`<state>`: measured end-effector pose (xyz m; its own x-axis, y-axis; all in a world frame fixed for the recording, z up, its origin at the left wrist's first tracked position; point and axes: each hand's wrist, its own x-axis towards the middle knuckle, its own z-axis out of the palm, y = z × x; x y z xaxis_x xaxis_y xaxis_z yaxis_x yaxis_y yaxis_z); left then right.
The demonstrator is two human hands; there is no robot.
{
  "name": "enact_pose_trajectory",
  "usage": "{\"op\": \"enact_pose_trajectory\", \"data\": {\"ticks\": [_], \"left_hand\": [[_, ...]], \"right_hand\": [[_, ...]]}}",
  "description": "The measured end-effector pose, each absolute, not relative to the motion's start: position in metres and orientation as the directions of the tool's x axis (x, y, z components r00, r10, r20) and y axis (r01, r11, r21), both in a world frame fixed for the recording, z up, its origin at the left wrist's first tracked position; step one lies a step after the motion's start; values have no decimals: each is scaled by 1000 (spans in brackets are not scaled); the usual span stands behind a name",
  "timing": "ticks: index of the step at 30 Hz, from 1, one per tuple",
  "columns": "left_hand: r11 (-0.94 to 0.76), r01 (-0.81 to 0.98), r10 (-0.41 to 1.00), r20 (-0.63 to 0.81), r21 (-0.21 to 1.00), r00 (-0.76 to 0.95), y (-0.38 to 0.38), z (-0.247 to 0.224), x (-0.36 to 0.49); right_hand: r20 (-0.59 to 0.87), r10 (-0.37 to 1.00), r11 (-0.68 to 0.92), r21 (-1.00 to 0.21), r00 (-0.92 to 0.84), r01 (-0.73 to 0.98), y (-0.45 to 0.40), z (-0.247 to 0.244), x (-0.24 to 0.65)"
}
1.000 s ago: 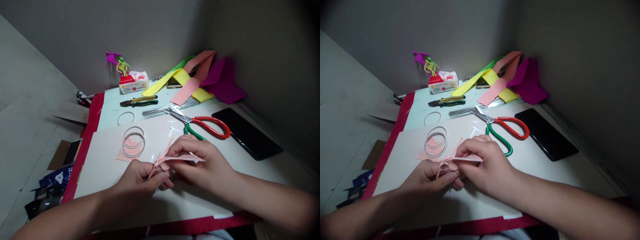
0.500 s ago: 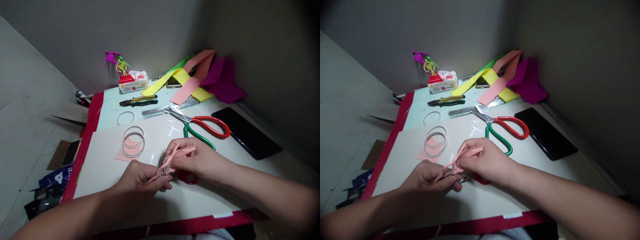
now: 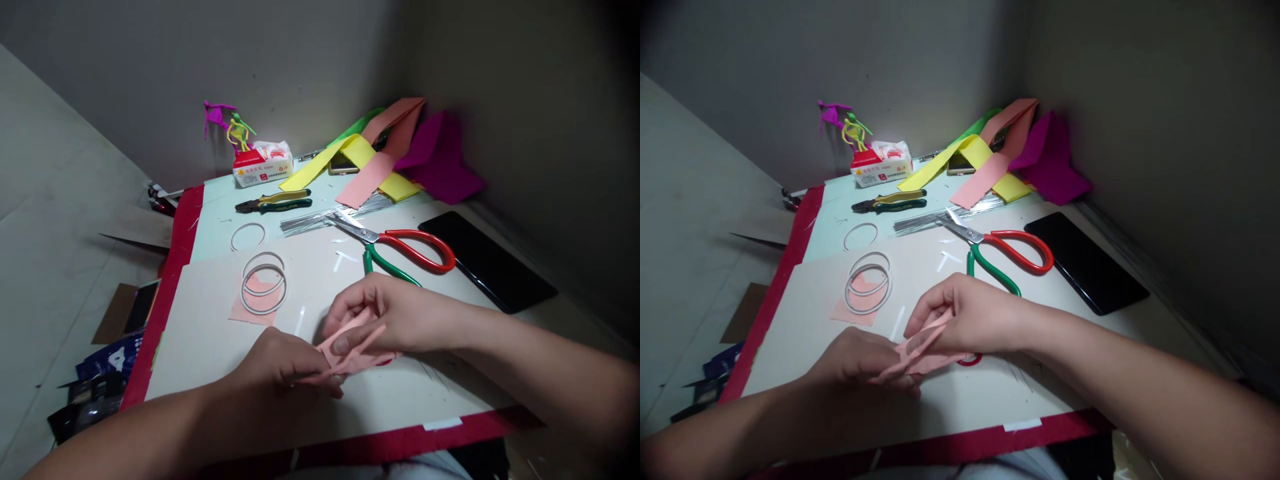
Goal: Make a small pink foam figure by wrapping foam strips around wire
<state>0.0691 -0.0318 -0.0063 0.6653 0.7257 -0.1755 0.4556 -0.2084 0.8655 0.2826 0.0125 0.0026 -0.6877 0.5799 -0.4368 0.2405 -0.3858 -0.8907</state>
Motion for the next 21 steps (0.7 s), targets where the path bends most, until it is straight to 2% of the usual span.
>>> {"op": "enact_pose_trajectory", "data": {"ticks": [3, 7, 12, 15, 17, 21], "left_hand": [[-299, 418, 707, -95, 858, 700, -34, -6, 72], [-349, 393, 698, -44, 851, 714, -34, -4, 77], [-335, 480, 723, -106, 811, 683, -34, 1, 78], [-328, 474, 741, -89, 817, 666, -35, 3, 78], [-369, 435, 746, -17, 821, 666, -35, 0, 78], [-539, 308, 713, 230, 784, 662, -33, -10, 76]], "right_hand": [[-393, 628, -396, -904, -671, 158, 10, 2, 279], [-361, 699, -329, -929, -618, 170, 10, -2, 278], [-396, 613, -345, -913, -683, 219, 8, 0, 283], [-398, 563, -344, -910, -724, 233, 6, 1, 284], [-390, 568, -379, -906, -724, 191, 4, 0, 282], [-418, 569, -489, -865, -708, 118, 4, -1, 277]]}}
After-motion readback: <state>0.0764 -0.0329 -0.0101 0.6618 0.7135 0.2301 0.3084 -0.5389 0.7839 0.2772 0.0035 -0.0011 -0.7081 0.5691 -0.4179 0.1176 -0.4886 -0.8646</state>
